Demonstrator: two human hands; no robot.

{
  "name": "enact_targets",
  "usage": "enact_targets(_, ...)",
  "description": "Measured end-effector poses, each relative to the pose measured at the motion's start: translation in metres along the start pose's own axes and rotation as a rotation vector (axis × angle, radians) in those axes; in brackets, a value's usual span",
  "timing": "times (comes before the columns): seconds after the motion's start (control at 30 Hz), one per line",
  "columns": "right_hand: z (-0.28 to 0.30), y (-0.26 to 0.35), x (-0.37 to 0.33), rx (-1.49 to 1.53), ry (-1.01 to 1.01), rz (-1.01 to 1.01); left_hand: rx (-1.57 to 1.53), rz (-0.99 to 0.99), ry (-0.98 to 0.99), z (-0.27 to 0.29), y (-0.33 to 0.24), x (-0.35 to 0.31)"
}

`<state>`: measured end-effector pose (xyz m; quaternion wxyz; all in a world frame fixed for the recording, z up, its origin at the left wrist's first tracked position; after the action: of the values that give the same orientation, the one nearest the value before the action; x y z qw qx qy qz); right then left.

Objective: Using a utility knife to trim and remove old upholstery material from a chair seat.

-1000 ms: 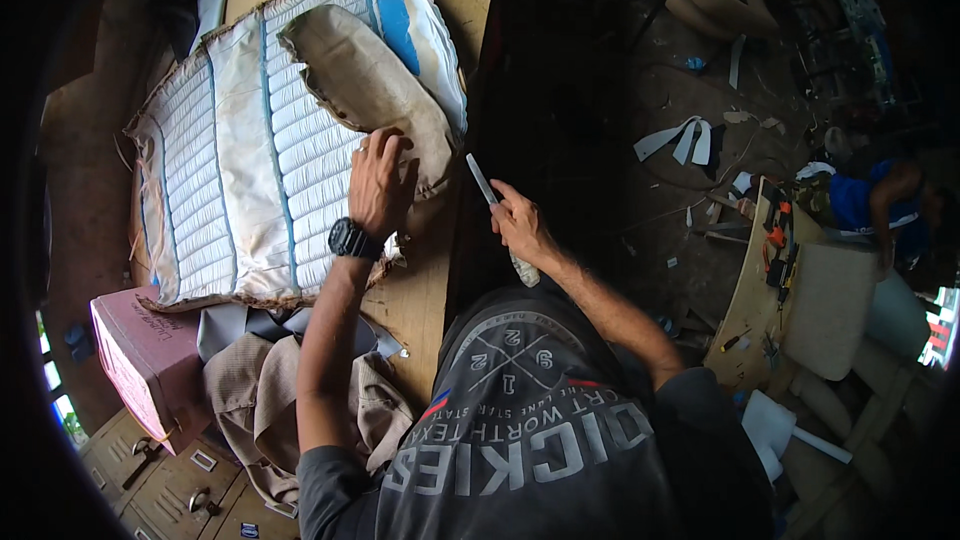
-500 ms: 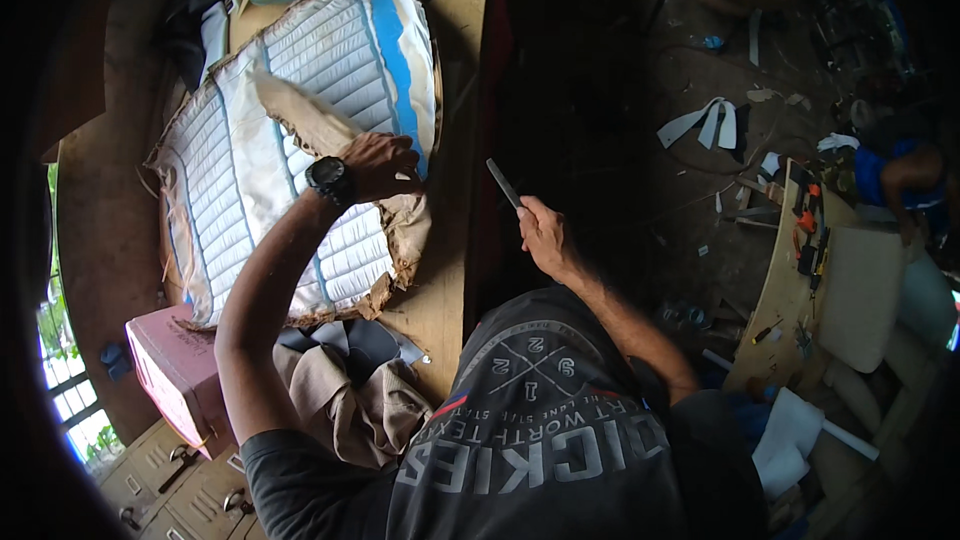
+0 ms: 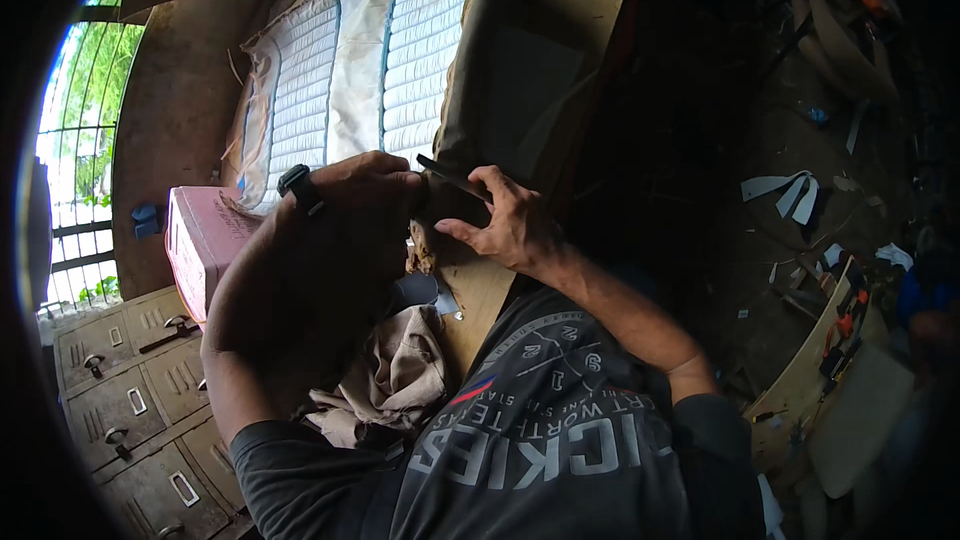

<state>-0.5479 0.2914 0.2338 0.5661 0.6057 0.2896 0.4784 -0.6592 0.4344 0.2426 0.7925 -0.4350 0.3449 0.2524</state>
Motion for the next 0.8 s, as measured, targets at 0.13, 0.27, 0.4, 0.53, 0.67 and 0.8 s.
enact_targets(0.13, -0.025, -0.013, -0.016, 0.008, 0.096, -0.137, -0.022, -0.017, -0.081, -0.021, 0.009, -0.002)
enact_targets(0.27, -0.026, -0.061, -0.041, 0.153, 0.01, -0.196, 0.304, -0.129, -0.094, -0.016, 0.004, 0.024)
enact_targets(0.4, -0.024, -0.073, -0.041, 0.089, 0.029, -0.263, 0.448, -0.129, 0.109, -0.017, -0.003, 0.05)
enact_targets(0.53, -0.024, -0.079, -0.041, 0.134, -0.028, -0.261, 0.801, -0.223, 0.188, -0.008, -0.013, 0.064)
enact_targets(0.67, -0.046, -0.088, -0.047, 0.183, -0.012, -0.279, 0.409, -0.135, 0.365, -0.001, 0.005, 0.077)
enact_targets(0.8, -0.048, -0.084, -0.038, 0.237, -0.032, -0.283, 0.411, -0.081, 0.419, -0.004, -0.016, 0.082)
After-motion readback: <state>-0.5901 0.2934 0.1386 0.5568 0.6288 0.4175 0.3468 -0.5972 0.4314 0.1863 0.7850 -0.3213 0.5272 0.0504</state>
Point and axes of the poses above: each hand's wrist, its own x-axis towards the middle knuckle, its own z-axis out of the back of the hand, y = z × x, the point moved 10 cm from there along x, towards the middle knuckle, and after that the axes turned 8 degrees about x, right-handed, at the moved point
